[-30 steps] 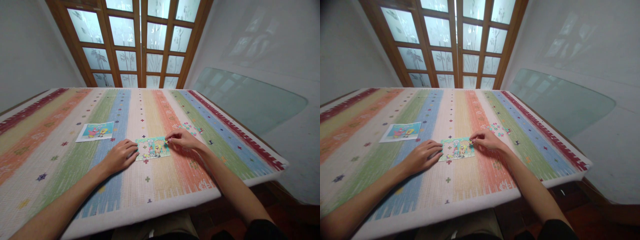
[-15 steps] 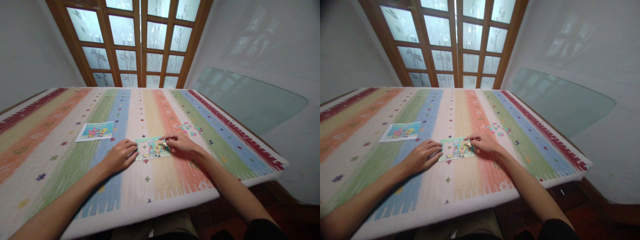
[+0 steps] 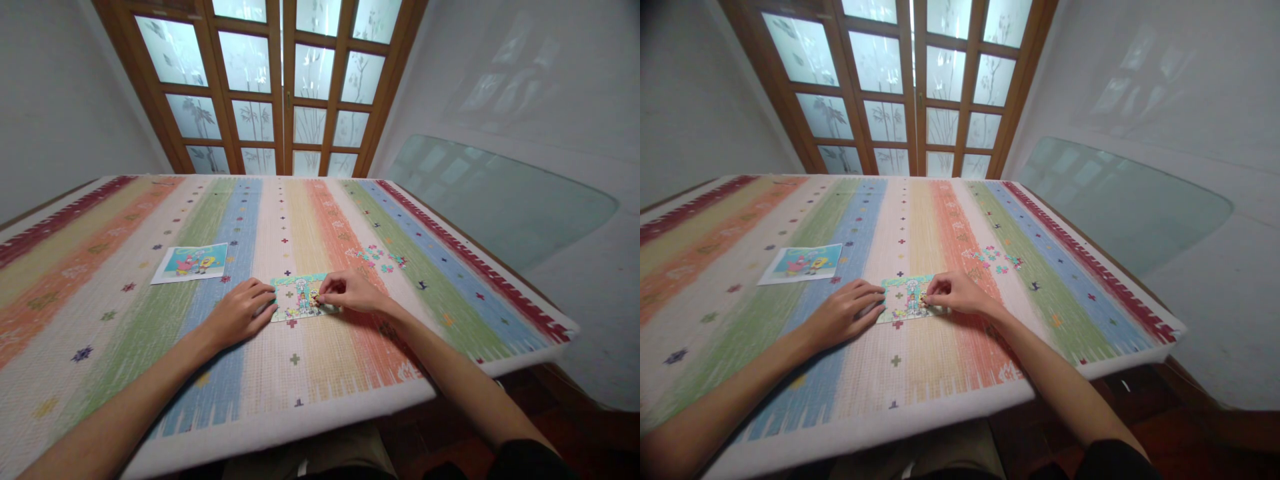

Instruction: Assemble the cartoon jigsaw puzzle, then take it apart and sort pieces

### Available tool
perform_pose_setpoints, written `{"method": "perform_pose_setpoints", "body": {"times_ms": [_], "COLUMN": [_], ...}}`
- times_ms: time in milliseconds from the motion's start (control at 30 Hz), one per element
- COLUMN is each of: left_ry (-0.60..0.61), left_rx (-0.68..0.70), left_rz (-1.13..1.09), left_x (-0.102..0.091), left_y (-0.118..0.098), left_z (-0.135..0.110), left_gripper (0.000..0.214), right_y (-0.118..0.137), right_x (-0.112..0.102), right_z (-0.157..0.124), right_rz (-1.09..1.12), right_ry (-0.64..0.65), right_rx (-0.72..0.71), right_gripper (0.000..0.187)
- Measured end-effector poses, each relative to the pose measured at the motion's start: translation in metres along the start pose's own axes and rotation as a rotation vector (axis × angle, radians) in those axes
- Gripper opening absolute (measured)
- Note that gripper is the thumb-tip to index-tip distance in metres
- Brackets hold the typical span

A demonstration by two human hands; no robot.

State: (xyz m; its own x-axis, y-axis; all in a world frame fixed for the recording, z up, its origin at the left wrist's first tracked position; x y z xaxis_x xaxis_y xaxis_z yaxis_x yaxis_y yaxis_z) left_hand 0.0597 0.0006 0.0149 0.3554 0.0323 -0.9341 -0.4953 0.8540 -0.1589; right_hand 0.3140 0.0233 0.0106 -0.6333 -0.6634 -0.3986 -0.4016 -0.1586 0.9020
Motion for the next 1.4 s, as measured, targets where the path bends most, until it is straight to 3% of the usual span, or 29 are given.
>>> {"method": "perform_pose_setpoints", "body": {"times_ms": [600,967,1400], "left_ry": [-0.005,-0.006,-0.007], "left_rx": [-0.003,0.019,0.011], "left_rz": [-0.009,0.023,0.022], "left_x": [-0.002,-0.002,0.0], "left_y": [-0.001,-0.002,-0.001], "left_z": [0.001,0.002,0.001], "left_gripper": [0.02,0.018,0.019], "right_y": [0.001,0.012,0.007], "right_x": [0.005,0.006,0.01], "right_z": [0.003,0.003,0.004], "right_rz": [-0.142,-0.461,-0.553], "right_ry": [-0.036,-0.093,-0.124], "right_rx": [-0.037,-0.088,-0.08], "right_gripper": [0.016,0.007,0.009]}}
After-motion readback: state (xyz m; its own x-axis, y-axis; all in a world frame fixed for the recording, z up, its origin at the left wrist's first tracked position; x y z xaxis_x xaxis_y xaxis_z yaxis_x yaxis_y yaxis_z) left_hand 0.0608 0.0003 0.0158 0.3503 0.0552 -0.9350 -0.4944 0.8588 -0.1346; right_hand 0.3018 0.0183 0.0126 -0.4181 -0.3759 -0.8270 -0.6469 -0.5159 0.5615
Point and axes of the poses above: each hand's wrist, its own z-axis towards the middle knuckle, its own x-axis out of the palm, y = z × x, the point moved 4 cm from there along z, towards the middle knuckle, and after that the axes turned 13 degrees about y, right-handed, at the moved point
